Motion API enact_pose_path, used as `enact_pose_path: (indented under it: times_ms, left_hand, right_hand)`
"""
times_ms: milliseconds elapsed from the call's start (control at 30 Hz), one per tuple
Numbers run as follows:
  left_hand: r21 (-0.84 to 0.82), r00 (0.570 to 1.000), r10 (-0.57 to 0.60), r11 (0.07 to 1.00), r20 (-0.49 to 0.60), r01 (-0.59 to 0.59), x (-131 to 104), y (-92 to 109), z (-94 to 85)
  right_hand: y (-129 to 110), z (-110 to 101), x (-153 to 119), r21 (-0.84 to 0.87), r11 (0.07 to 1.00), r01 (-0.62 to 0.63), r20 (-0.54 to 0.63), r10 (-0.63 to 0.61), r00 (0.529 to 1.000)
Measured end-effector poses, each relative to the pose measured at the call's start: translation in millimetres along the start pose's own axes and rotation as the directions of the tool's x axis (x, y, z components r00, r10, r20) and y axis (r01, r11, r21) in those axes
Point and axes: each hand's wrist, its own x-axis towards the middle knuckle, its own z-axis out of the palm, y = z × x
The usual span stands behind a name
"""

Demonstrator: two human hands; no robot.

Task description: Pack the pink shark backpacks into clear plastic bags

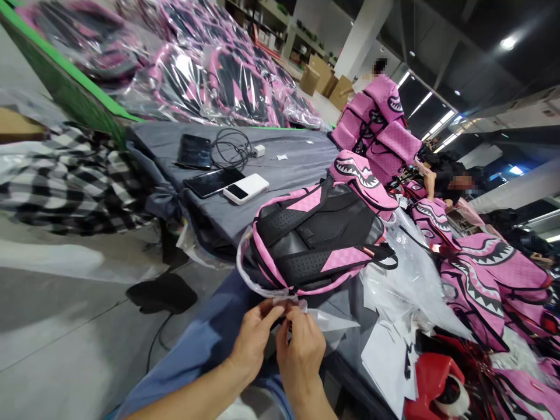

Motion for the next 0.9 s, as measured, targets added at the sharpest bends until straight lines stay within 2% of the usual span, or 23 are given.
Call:
enact_pose_path:
  times_ms: [67, 167, 267, 467, 600, 700, 800, 900]
  left_hand:
    - [0.012, 0.998, 0.002, 1.0, -0.067, -0.001, 2, 0, 3.6]
    - [0.036, 0.995, 0.018, 0.999, -0.099, -0.015, 6, -1, 9.2]
    - [0.049, 0.991, 0.054, 0.998, -0.123, -0.049, 9, -2, 13.0]
    - [0.131, 0.98, 0.123, 0.986, -0.159, -0.102, 7, 3, 7.4]
    - [0.267, 0.982, 0.148, 0.957, -0.121, -0.112, 0, 16, 1.9]
    - [0.392, 0.984, 0.173, 0.909, -0.047, -0.141, -3, 27, 5.2]
    - [0.469, 0.989, 0.145, 0.871, 0.04, -0.146, -9, 34, 10.7]
    - [0.531, 0.985, 0.132, 0.829, 0.113, -0.172, -20, 39, 8.1]
  right_hand:
    - [1, -3, 2, 0.044, 0.999, 0.007, -0.001, -0.007, 1.0]
    - [5, -5, 7, 0.12, 0.993, 0.0, -0.045, 0.005, 0.999]
    - [11, 2, 13, 0.021, 0.998, -0.057, -0.114, 0.059, 0.992]
    - [12, 24, 17, -0.169, 0.984, -0.063, -0.097, 0.047, 0.994]
    - [8, 23, 17, -0.191, 0.982, -0.004, -0.068, -0.009, 0.998]
    - [2, 16, 19, -0.187, 0.981, 0.043, -0.002, -0.044, 0.999]
    - [-3, 10, 20, -0.139, 0.99, 0.029, 0.069, -0.019, 0.997]
    - [-2, 10, 20, -0.106, 0.994, -0.01, 0.033, 0.014, 0.999]
